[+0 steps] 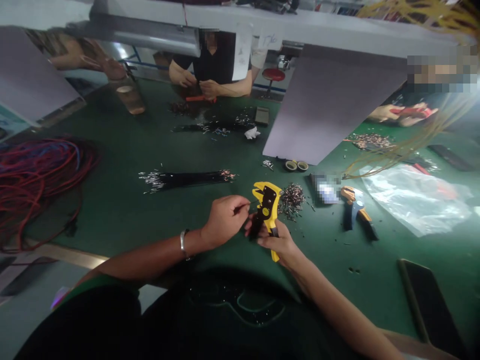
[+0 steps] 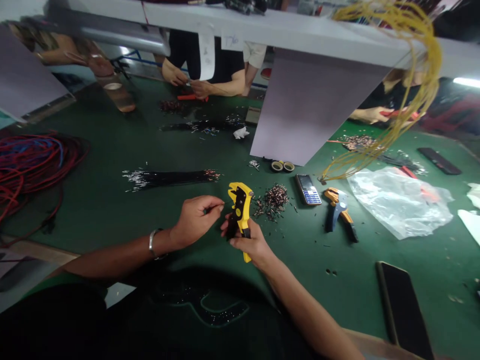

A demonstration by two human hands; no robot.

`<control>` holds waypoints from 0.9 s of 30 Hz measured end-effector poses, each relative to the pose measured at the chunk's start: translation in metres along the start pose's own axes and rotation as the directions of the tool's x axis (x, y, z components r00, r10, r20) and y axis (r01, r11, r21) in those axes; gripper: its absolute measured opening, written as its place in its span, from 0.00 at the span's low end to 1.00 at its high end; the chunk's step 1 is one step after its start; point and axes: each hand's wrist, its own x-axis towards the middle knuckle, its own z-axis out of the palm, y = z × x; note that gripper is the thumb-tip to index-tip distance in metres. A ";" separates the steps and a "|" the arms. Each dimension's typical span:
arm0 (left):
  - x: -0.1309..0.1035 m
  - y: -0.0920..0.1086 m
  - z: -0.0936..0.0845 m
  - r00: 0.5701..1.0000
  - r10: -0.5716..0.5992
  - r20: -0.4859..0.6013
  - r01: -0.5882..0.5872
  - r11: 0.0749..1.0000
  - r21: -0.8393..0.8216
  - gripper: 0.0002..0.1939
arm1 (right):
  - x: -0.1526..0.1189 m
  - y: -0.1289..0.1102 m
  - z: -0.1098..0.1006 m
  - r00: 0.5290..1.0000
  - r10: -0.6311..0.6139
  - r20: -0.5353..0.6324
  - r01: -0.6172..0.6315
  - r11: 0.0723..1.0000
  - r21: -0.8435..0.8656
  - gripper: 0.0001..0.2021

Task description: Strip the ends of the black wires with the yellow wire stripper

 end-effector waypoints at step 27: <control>-0.009 0.001 0.001 0.934 0.355 0.026 -0.356 0.932 0.069 0.10 | -0.004 -0.010 0.007 0.948 -0.312 -0.058 0.175 0.665 -0.726 0.07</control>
